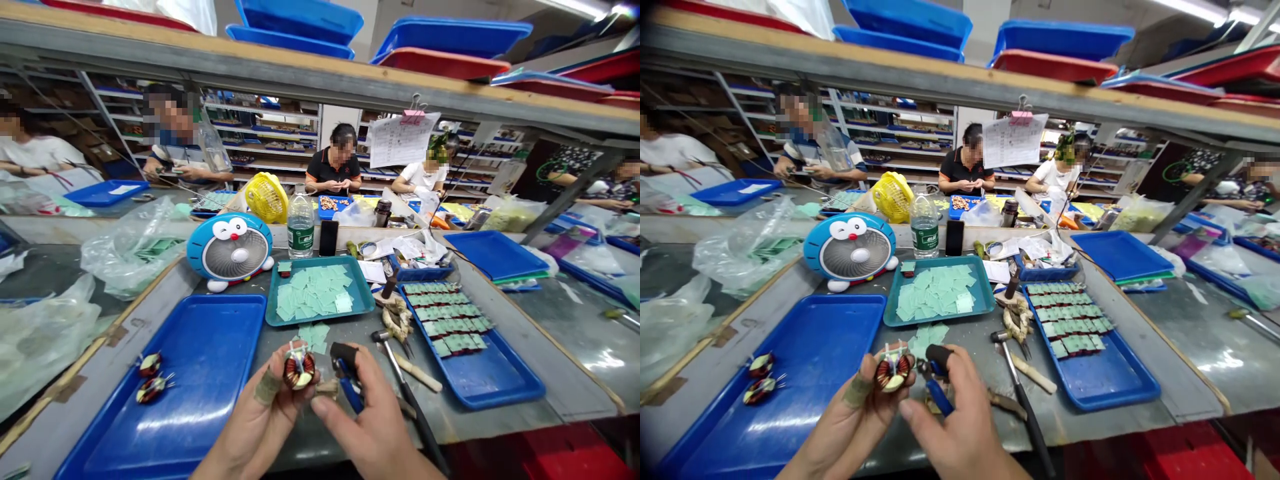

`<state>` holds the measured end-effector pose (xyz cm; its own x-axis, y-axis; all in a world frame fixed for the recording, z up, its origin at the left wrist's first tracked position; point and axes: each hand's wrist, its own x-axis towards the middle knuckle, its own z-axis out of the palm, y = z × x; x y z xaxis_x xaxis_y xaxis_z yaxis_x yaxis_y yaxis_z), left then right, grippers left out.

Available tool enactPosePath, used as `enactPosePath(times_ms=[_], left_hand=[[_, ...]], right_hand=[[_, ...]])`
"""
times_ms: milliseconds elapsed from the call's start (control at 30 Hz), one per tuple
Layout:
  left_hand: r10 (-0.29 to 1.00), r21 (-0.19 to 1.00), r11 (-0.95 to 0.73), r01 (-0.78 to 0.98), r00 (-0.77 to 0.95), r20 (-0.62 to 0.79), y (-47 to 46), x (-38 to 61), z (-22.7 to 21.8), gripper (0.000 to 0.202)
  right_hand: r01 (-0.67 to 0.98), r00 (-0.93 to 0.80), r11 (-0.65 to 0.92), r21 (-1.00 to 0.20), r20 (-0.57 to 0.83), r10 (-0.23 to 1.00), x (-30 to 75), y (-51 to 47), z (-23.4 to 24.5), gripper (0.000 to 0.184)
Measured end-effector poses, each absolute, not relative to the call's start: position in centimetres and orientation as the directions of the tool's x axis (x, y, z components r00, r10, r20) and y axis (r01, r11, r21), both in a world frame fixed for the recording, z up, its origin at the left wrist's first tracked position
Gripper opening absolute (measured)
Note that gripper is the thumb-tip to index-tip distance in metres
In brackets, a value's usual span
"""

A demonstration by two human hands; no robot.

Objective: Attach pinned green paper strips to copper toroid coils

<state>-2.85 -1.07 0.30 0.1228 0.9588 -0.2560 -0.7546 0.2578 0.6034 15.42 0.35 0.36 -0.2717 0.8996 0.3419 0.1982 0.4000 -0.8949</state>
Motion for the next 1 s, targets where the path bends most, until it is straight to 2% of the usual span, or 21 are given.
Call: enactPosePath(times_ms=[100,200,300,400,500,633,700,800,933,1000], left_hand=[[0.968,0.638,0.248,-0.729,0.163,-0.190,-1.3,-1.9,0.7,0.028],[0.963,0.624,0.264,-0.735,0.168,-0.209,-1.5,-1.2,0.6,0.025],[0.947,0.549,0.305,-0.778,0.184,-0.265,-1.6,-1.0,0.0,0.028],[0.930,0.511,0.345,-0.787,0.211,-0.302,-1.9,-0.8,-0.6,0.029],[0.933,0.577,0.355,-0.735,0.238,-0.271,-2.3,-0.5,-0.8,0.035],[0.949,0.703,0.314,-0.639,0.232,-0.213,-2.3,-0.3,-0.8,0.035],[0.942,0.703,0.337,-0.626,0.229,-0.247,-2.1,-0.3,-0.9,0.037],[0.934,0.682,0.356,-0.639,0.219,-0.282,-1.9,-0.4,-1.3,0.044],[0.953,0.752,0.304,-0.585,0.188,-0.238,-1.8,-1.0,-2.3,0.046],[0.961,0.813,0.268,-0.517,0.201,-0.189,-1.5,-1.2,-2.7,0.051]], right_hand=[[0.189,-0.289,0.432,-0.882,0.371,0.883,15.0,0.5,-0.1,0.060],[0.122,-0.285,0.315,-0.941,0.271,0.920,14.8,0.8,-0.6,0.057],[0.044,-0.243,0.229,-0.972,0.212,0.947,15.0,1.1,-0.7,0.056],[0.056,-0.223,0.189,-0.980,0.172,0.960,15.3,1.3,-0.4,0.050],[0.107,-0.235,0.176,-0.979,0.147,0.961,15.4,1.2,-0.1,0.044],[0.127,-0.248,0.192,-0.973,0.156,0.956,16.1,0.7,-1.2,0.052],[0.220,-0.195,0.215,-0.951,0.173,0.965,17.7,1.1,-2.7,0.051],[0.519,0.002,0.191,-0.833,0.225,0.974,22.1,3.4,-5.6,0.043],[0.628,0.109,0.168,-0.760,0.299,0.948,27.0,6.9,-7.8,0.059],[0.631,0.103,0.194,-0.751,0.329,0.939,27.0,6.9,-7.3,0.058]])
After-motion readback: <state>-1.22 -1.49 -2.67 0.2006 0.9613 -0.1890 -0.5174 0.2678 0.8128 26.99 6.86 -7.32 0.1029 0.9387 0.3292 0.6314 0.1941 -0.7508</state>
